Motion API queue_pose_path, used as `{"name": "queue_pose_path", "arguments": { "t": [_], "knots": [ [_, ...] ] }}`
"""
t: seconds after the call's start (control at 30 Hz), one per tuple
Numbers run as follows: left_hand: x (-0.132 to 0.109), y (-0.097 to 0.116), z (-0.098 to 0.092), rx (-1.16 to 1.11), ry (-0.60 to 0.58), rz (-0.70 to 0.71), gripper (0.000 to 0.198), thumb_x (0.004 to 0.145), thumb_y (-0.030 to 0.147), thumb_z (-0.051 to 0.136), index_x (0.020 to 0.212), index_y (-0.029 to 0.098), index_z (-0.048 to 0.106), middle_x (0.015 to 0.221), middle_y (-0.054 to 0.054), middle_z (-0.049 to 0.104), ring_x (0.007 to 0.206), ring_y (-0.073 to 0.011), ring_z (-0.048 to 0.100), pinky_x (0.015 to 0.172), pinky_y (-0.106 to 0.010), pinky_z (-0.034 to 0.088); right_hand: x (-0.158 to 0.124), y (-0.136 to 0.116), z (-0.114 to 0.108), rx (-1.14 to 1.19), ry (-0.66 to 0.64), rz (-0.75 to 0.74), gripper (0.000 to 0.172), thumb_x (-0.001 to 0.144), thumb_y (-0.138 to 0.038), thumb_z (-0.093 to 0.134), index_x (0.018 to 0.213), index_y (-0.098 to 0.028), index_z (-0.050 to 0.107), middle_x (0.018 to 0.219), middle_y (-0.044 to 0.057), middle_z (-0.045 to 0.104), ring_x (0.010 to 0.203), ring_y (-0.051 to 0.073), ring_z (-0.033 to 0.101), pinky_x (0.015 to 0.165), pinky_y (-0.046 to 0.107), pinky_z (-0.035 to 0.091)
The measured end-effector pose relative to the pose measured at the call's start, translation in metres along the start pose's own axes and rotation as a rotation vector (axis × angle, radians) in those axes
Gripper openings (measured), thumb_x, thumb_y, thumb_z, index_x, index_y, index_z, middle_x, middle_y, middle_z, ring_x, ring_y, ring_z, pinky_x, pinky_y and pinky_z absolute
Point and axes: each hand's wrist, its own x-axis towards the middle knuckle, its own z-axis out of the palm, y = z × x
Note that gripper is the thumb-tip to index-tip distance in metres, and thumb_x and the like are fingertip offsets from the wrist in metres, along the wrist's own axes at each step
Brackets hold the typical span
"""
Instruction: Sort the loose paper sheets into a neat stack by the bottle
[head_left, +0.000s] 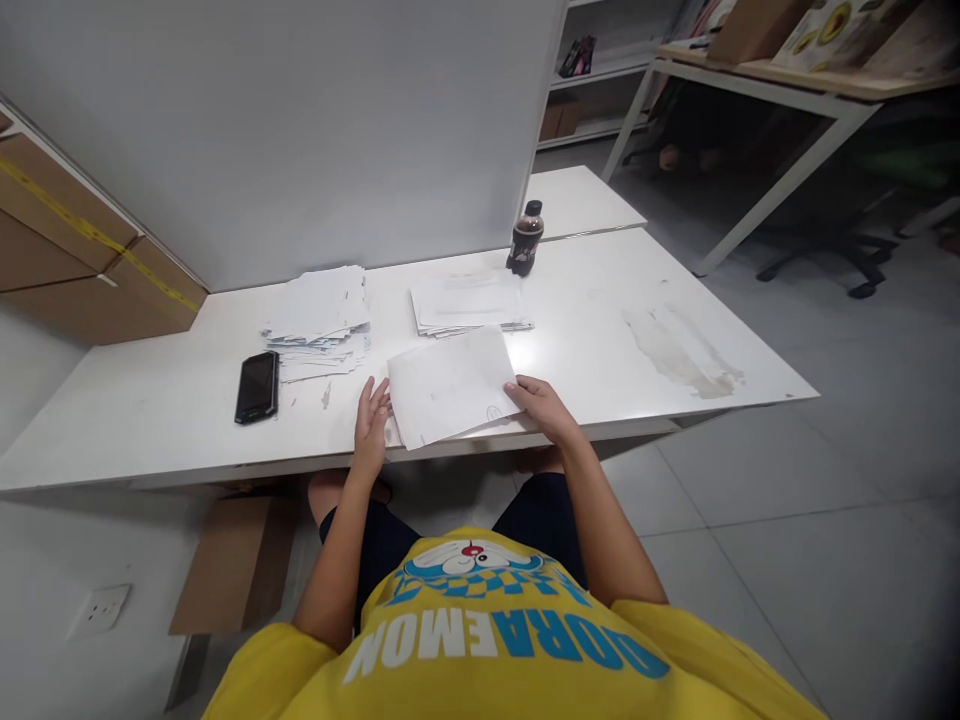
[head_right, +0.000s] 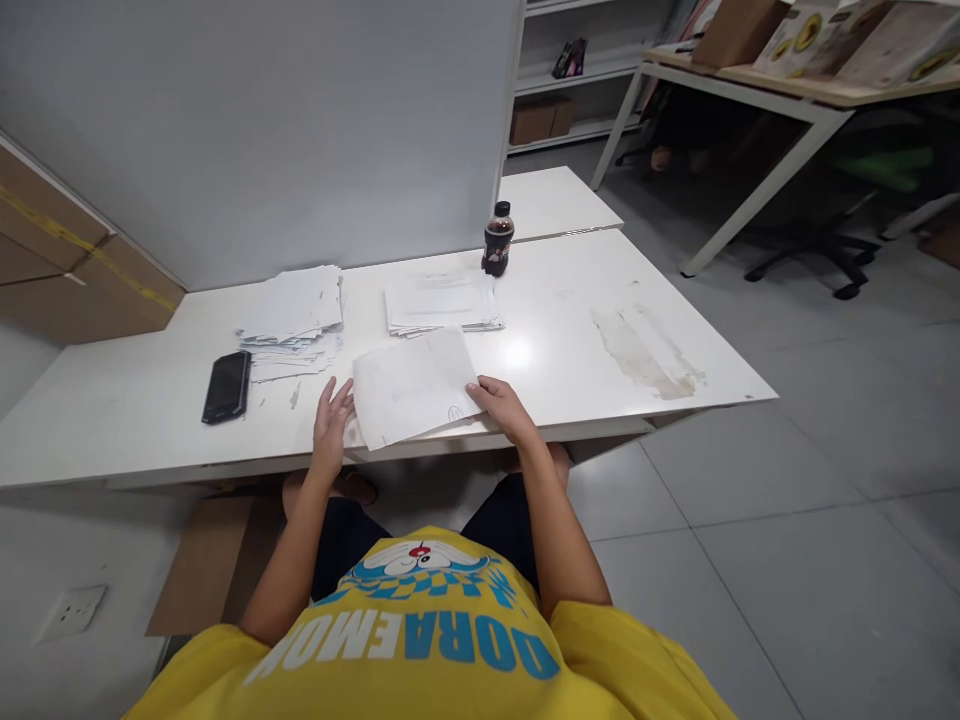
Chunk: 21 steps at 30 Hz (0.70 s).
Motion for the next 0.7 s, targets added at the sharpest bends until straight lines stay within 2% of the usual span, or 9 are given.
{"name": "queue_pose_path", "arguments": {
  "t": [0.1, 0.17, 0.23, 0.3, 0.33, 0.43, 0.53, 0.7],
  "knots": [
    [-0.001, 0.006, 0.01, -0.092, 0.114, -0.087, 0.073, 0.097, 0.05, 0.045, 0.156, 0.029, 0.007, 0.154, -0.021, 0.037, 0.121, -0.0206, 0.06, 0.094, -0.033, 0.053, 0.0, 0.003, 0.001, -0.027, 0.055, -0.042, 0.038, 0.075, -0.061, 0.063, 0.072, -0.023, 0.06, 0.064, -0.001, 0.054, 0.065, 0.018, 0.051, 0.057, 0.029, 0.046],
    [0.0, 0.012, 0.017, -0.1, 0.144, -0.127, 0.082, 0.091, 0.053, 0.055, 0.155, 0.026, 0.01, 0.15, -0.021, 0.042, 0.12, -0.0211, 0.06, 0.093, -0.031, 0.053, 0.0, 0.006, 0.0, -0.053, 0.09, -0.073, 0.039, 0.076, -0.06, 0.062, 0.072, -0.022, 0.059, 0.063, -0.001, 0.052, 0.065, 0.017, 0.049, 0.057, 0.028, 0.044],
    [0.001, 0.018, 0.022, -0.153, 0.136, -0.175, 0.075, 0.087, 0.054, 0.061, 0.148, 0.02, 0.033, 0.137, -0.02, 0.056, 0.116, -0.0226, 0.063, 0.091, -0.032, 0.054, -0.001, 0.008, -0.001, -0.073, 0.109, -0.095, 0.039, 0.077, -0.06, 0.061, 0.071, -0.021, 0.058, 0.063, -0.002, 0.052, 0.065, 0.016, 0.048, 0.059, 0.027, 0.043],
    [0.002, 0.024, 0.025, -0.233, 0.155, -0.234, 0.057, 0.083, 0.052, 0.065, 0.127, 0.017, 0.056, 0.116, -0.015, 0.069, 0.103, -0.0229, 0.068, 0.086, -0.034, 0.056, -0.003, 0.01, -0.002, -0.083, 0.119, -0.114, 0.038, 0.078, -0.059, 0.061, 0.07, -0.021, 0.058, 0.066, -0.001, 0.054, 0.068, 0.017, 0.05, 0.063, 0.028, 0.044],
    [0.002, 0.027, 0.026, -0.254, 0.182, -0.261, 0.049, 0.081, 0.051, 0.068, 0.115, 0.016, 0.062, 0.106, -0.012, 0.072, 0.096, -0.0223, 0.07, 0.083, -0.034, 0.056, -0.003, 0.011, -0.002, -0.082, 0.12, -0.13, 0.037, 0.078, -0.058, 0.061, 0.072, -0.022, 0.06, 0.07, 0.0, 0.057, 0.072, 0.018, 0.053, 0.066, 0.029, 0.045],
    [0.002, 0.035, 0.026, -0.195, 0.299, -0.281, 0.033, 0.078, 0.047, 0.07, 0.094, 0.018, 0.067, 0.088, -0.005, 0.073, 0.083, -0.0192, 0.069, 0.077, -0.03, 0.055, -0.003, 0.016, -0.002, -0.036, 0.104, -0.207, 0.032, 0.077, -0.054, 0.062, 0.083, -0.023, 0.067, 0.087, 0.003, 0.067, 0.091, 0.023, 0.059, 0.081, 0.035, 0.047],
    [0.0, 0.035, 0.024, -0.08, 0.37, -0.221, 0.026, 0.079, 0.044, 0.07, 0.086, 0.019, 0.067, 0.081, -0.002, 0.07, 0.081, -0.0173, 0.066, 0.076, -0.027, 0.052, -0.001, 0.018, -0.002, 0.005, 0.088, -0.252, 0.031, 0.076, -0.05, 0.064, 0.091, -0.024, 0.069, 0.097, 0.003, 0.069, 0.1, 0.025, 0.06, 0.089, 0.037, 0.046],
    [-0.007, 0.022, 0.025, -0.019, 0.288, -0.209, 0.027, 0.081, 0.045, 0.065, 0.091, 0.02, 0.066, 0.086, -0.004, 0.07, 0.087, -0.0192, 0.066, 0.076, -0.027, 0.05, -0.001, 0.015, -0.001, -0.013, 0.083, -0.241, 0.032, 0.075, -0.051, 0.064, 0.091, -0.023, 0.067, 0.094, 0.004, 0.069, 0.098, 0.024, 0.06, 0.089, 0.037, 0.046]
  ]
}}
